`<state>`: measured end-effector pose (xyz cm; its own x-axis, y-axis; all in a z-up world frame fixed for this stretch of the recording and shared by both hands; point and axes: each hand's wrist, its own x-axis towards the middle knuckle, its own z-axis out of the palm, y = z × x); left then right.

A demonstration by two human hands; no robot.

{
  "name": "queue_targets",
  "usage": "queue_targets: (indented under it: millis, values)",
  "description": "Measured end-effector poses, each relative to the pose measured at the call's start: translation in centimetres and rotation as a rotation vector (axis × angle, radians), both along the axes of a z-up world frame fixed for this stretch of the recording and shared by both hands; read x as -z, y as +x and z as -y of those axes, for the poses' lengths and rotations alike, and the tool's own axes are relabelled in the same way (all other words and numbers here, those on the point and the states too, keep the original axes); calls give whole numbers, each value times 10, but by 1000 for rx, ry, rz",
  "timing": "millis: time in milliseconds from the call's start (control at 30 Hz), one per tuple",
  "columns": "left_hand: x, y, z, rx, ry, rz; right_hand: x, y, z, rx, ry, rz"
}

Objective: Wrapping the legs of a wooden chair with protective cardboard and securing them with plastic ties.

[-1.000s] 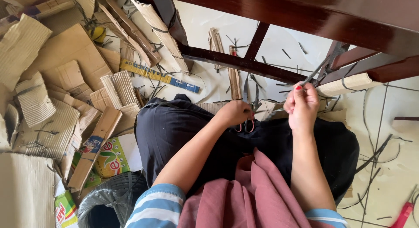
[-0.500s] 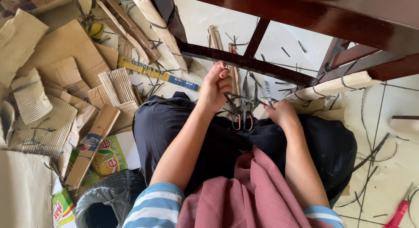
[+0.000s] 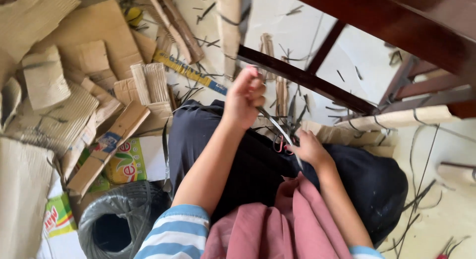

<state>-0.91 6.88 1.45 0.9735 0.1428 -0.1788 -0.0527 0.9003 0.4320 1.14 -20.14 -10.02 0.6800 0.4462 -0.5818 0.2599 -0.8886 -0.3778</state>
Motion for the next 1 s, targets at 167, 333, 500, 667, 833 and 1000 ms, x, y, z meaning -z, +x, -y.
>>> queue_targets:
  millis: [167, 333, 500, 667, 833, 1000]
  values:
    - [37, 15, 66, 0, 189, -211, -83, -17, -41, 86, 769, 17]
    - [40, 19, 101, -45, 532, -187, -51, -17, -51, 536, 1482, -93]
    - [-39, -20, 70, -32, 1498, 81, -95, -16, -80, 914, 1441, 65]
    - [-63, -41, 21, -230, 1540, 119, -127, -24, -114, 842, 1426, 11]
    - [-52, -88, -47, -527, 1371, 1, -109, -44, -160, 538, 1395, -257]
    - [-37, -135, -77, -660, 1239, -103, -138, -93, -234, -71, 966, 43]
